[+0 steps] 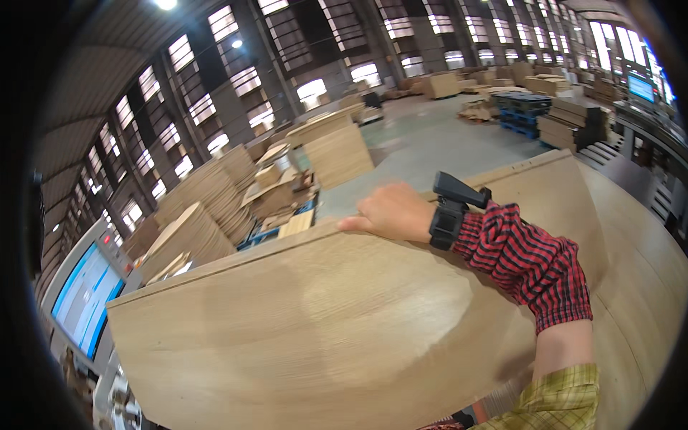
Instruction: Move large wood panels from a stack to a processing machine and then to another stack.
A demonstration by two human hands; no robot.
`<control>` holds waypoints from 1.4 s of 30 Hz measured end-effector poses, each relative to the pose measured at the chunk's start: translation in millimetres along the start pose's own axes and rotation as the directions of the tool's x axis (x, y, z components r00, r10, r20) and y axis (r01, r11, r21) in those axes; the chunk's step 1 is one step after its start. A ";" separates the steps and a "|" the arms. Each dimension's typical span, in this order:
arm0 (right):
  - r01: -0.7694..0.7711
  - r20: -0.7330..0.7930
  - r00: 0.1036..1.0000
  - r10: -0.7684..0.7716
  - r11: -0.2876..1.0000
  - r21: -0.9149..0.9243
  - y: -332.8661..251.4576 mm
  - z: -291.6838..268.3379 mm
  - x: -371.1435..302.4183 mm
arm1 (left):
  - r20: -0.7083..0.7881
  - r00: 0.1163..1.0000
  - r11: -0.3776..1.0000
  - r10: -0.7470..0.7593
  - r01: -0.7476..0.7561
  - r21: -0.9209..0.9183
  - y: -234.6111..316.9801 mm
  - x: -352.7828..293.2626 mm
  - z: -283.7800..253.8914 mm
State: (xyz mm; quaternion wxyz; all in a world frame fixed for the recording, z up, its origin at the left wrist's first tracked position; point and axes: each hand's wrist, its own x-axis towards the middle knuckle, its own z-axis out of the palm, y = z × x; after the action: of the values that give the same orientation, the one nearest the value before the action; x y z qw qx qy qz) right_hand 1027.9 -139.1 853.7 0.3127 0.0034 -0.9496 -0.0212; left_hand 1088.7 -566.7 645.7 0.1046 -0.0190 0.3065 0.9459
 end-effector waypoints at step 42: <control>-0.897 -0.127 0.439 0.889 0.441 -0.017 359.3 58.0 -241.7 | 0.078 0.044 0.089 -0.996 0.620 0.779 -438.6 374.6 217.0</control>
State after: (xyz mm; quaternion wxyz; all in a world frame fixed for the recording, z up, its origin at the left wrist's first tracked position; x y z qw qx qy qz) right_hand 1190.3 226.9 678.9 0.3233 -0.5094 -0.7901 0.1084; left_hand 820.6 -23.7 531.7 0.7515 0.1381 0.4305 0.4804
